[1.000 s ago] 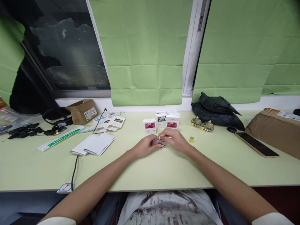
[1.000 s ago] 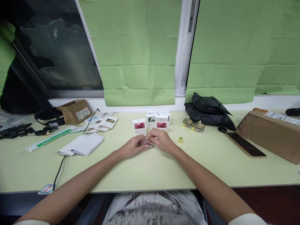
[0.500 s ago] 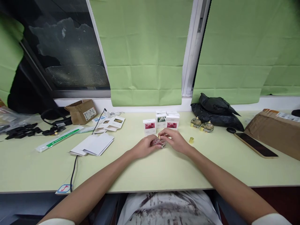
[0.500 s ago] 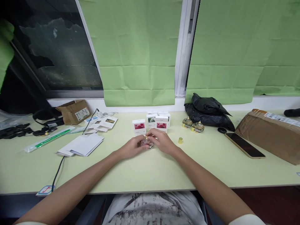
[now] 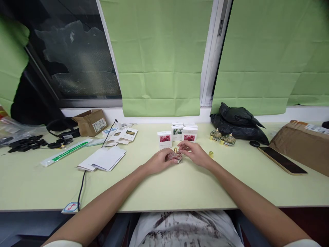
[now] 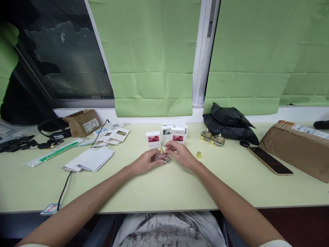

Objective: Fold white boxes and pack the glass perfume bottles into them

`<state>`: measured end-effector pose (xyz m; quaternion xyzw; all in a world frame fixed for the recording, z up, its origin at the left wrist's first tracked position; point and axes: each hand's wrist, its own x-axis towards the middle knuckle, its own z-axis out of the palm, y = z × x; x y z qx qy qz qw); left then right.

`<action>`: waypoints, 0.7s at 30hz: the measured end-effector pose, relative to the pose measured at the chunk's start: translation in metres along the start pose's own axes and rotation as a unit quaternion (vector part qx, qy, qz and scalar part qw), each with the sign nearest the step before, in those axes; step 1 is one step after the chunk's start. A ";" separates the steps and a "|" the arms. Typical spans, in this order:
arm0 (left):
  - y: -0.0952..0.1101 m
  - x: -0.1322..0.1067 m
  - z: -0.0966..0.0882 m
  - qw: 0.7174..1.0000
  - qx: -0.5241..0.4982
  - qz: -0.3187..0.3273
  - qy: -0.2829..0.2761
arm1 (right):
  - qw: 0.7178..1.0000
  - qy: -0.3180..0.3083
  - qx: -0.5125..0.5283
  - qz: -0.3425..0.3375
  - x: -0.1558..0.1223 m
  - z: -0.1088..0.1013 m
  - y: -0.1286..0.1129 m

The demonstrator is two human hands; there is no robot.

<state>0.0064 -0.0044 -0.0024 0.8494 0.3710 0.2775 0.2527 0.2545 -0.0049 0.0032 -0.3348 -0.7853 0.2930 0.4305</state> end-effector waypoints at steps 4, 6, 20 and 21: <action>0.001 0.000 -0.002 1.000 0.016 0.004 0.001 | 1.000 0.004 -0.010 0.016 0.000 -0.005 0.005; 0.002 0.000 -0.003 1.000 0.023 0.005 0.004 | 0.999 0.003 -0.004 0.033 0.001 -0.006 0.008; -0.005 -0.001 -0.005 1.000 -0.009 -0.002 0.022 | 0.999 0.011 -0.046 0.023 -0.002 -0.003 0.011; -0.005 -0.001 -0.005 1.000 -0.008 -0.003 0.024 | 0.998 0.014 -0.061 0.004 -0.003 -0.003 0.009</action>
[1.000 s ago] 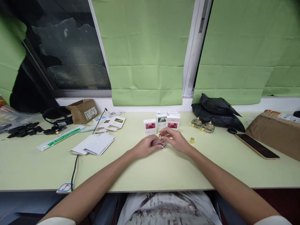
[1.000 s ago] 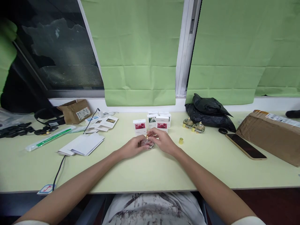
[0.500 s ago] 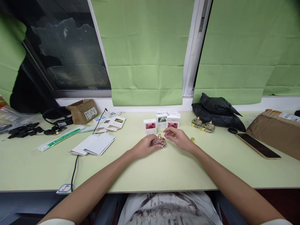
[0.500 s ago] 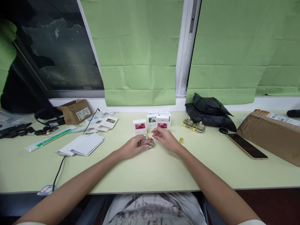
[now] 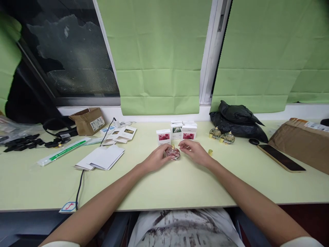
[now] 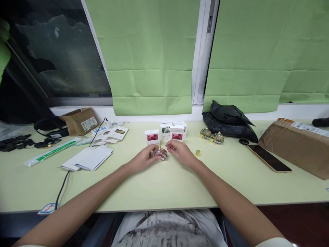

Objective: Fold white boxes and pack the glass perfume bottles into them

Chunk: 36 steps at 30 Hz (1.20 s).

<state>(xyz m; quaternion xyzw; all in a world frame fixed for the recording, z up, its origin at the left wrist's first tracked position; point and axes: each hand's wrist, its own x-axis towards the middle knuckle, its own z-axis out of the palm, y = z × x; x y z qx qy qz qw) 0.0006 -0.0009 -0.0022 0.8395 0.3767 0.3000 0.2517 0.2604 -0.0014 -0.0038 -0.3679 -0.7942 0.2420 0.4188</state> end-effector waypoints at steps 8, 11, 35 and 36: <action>-0.001 0.000 0.000 1.000 0.015 0.004 0.002 | 0.997 0.036 0.063 0.009 -0.002 0.001 -0.004; -0.001 0.001 0.000 1.000 0.013 0.009 -0.001 | 0.997 0.049 0.058 -0.001 -0.003 0.002 -0.005; 0.002 0.001 -0.002 1.000 0.000 0.020 -0.004 | 0.792 -0.068 -0.509 0.329 -0.008 -0.058 0.010; 0.002 0.001 -0.002 1.000 -0.001 0.020 -0.005 | 0.795 -0.074 -0.507 0.325 -0.009 -0.057 0.011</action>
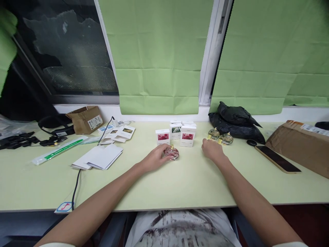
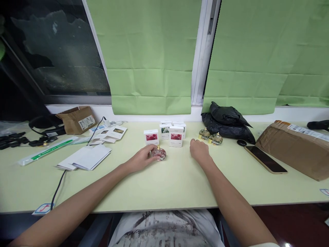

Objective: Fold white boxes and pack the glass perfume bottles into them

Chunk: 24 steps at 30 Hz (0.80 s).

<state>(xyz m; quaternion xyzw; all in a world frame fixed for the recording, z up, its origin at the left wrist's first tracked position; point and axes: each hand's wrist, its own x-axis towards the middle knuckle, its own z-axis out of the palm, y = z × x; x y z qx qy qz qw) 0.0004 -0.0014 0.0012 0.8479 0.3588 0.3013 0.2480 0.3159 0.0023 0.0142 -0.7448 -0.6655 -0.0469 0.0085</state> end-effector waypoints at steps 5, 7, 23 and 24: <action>-0.001 0.000 0.001 1.000 0.014 -0.002 0.004 | 0.997 0.002 0.016 -0.071 -0.005 0.003 -0.012; -0.001 0.000 0.001 1.000 0.018 -0.001 0.006 | 0.993 0.014 0.029 -0.112 -0.007 0.002 -0.020; 0.003 0.001 0.000 1.000 0.008 -0.014 0.005 | 0.834 0.062 0.445 -0.321 -0.012 0.036 -0.058; 0.003 0.001 0.000 1.000 0.009 -0.015 0.004 | 0.826 0.052 0.469 -0.308 -0.010 0.039 -0.058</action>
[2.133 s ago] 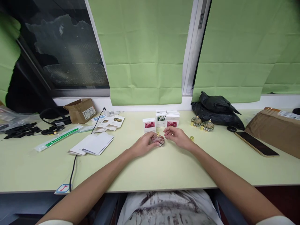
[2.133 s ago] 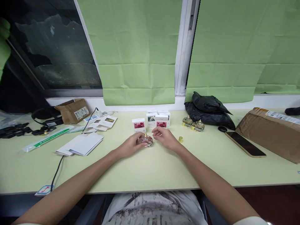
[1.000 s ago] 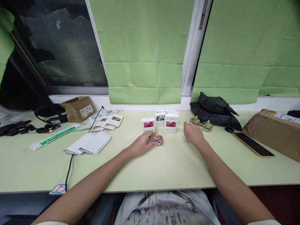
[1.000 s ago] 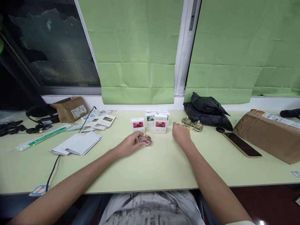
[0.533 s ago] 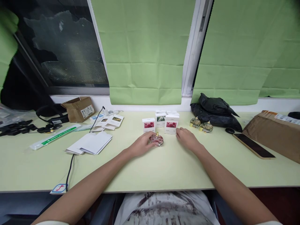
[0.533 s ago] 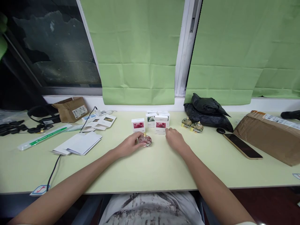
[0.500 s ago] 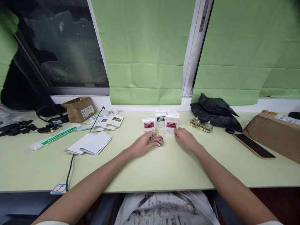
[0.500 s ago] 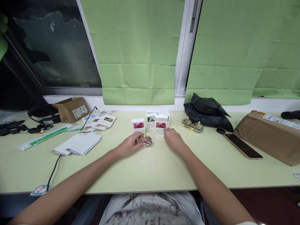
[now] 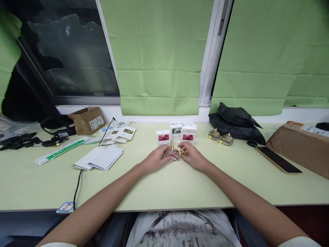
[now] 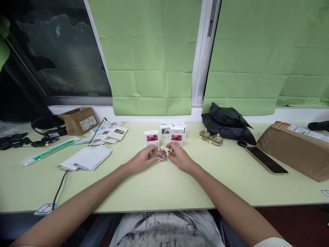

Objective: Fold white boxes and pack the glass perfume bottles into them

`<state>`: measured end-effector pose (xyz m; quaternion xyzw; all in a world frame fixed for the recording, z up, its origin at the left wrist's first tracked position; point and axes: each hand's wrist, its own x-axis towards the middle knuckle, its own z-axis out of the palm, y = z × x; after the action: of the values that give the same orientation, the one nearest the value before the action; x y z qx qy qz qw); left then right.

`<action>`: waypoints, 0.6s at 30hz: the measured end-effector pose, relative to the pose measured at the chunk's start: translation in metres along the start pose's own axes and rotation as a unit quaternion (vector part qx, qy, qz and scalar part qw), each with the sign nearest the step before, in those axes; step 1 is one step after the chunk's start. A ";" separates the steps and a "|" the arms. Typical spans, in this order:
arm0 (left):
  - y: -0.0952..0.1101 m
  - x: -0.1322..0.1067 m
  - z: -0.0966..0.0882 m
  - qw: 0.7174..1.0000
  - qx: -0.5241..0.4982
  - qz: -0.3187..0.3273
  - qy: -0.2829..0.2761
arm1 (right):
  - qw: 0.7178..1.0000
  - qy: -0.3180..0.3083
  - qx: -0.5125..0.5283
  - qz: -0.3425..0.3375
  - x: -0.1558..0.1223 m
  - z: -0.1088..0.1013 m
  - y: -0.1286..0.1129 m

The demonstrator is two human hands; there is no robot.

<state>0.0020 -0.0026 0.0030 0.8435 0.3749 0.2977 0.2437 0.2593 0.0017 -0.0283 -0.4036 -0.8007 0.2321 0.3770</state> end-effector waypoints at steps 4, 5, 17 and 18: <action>-0.002 0.000 0.000 1.000 0.009 0.003 -0.004 | 0.995 0.009 0.085 0.050 0.003 0.003 0.007; -0.002 0.000 0.000 1.000 0.012 0.004 -0.004 | 0.993 0.014 0.099 0.058 0.003 0.003 0.007; -0.002 -0.001 0.001 1.000 -0.004 0.005 -0.003 | 0.988 0.138 0.074 -0.011 0.004 -0.002 -0.022; -0.002 -0.001 0.001 1.000 -0.007 0.004 -0.004 | 0.985 0.151 0.072 -0.031 0.004 -0.002 -0.025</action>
<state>0.0014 -0.0025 0.0008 0.8444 0.3680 0.2985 0.2501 0.2476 -0.0093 -0.0089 -0.3810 -0.7279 0.2136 0.5286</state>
